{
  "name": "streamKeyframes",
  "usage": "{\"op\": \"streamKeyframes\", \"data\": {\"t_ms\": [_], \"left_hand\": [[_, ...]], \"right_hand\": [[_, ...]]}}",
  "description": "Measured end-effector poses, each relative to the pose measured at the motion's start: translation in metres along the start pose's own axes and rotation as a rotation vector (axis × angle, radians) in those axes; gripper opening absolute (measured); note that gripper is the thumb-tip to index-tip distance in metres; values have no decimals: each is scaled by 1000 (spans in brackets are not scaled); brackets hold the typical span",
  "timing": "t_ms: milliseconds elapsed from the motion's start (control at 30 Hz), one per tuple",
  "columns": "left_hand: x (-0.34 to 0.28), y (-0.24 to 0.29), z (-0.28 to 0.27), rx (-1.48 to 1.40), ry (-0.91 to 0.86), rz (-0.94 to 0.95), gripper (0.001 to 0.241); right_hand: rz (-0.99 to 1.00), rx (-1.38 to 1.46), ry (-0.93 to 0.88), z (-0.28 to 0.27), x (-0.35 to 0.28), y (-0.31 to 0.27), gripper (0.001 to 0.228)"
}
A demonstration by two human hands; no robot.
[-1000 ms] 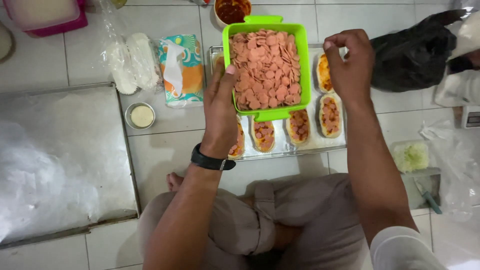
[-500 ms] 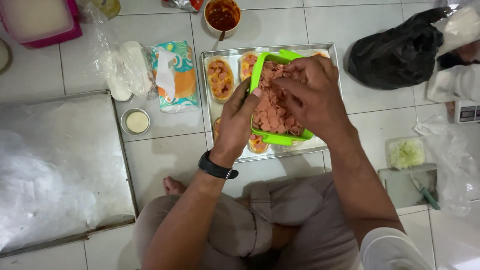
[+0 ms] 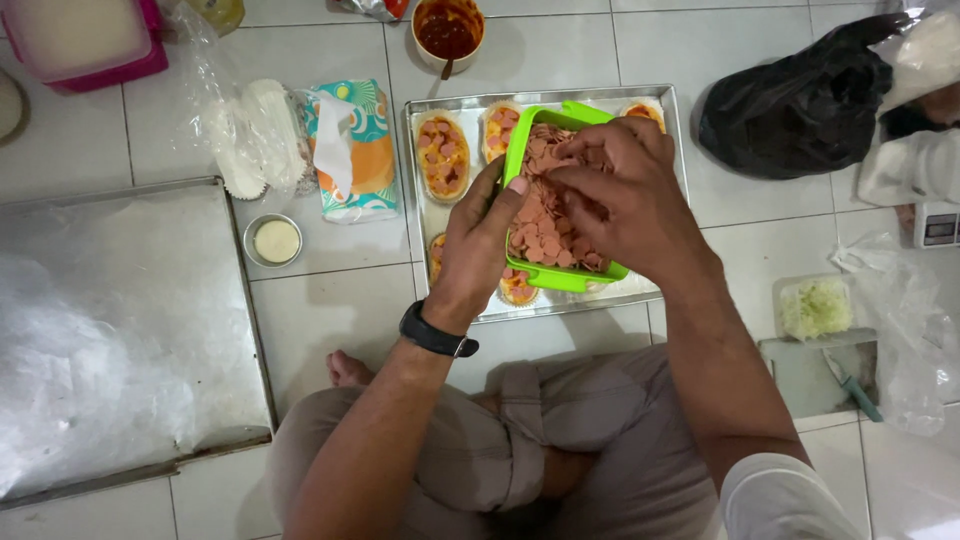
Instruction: Placing sliced sausages onto pieces of bread on a baking tray.
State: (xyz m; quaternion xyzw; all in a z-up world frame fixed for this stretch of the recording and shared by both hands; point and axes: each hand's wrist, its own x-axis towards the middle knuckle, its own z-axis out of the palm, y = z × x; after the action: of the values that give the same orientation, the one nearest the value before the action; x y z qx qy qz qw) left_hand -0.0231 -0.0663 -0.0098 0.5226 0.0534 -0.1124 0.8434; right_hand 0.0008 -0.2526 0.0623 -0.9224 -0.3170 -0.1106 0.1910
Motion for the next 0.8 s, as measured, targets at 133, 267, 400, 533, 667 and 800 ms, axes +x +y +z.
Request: {"op": "streamKeyframes", "data": {"t_ms": [133, 267, 400, 533, 667, 800], "left_hand": [[0, -1, 0, -24, -10, -7, 63], [0, 0, 1, -58, -8, -34, 63], [1, 0, 0, -69, 14, -37, 63], [1, 1, -1, -52, 37, -15, 62], [2, 0, -3, -73, 53, -3, 61], [2, -2, -6, -115, 63, 3, 60]], "right_hand": [[-10, 24, 5, 7, -2, 3, 34], [-3, 46, 42, 13, -2, 4, 28], [30, 125, 82, 13, 0, 5, 19], [74, 204, 121, 11, 1, 7, 15], [110, 292, 147, 11, 0, 6, 15], [218, 418, 147, 13, 0, 6, 13]]}}
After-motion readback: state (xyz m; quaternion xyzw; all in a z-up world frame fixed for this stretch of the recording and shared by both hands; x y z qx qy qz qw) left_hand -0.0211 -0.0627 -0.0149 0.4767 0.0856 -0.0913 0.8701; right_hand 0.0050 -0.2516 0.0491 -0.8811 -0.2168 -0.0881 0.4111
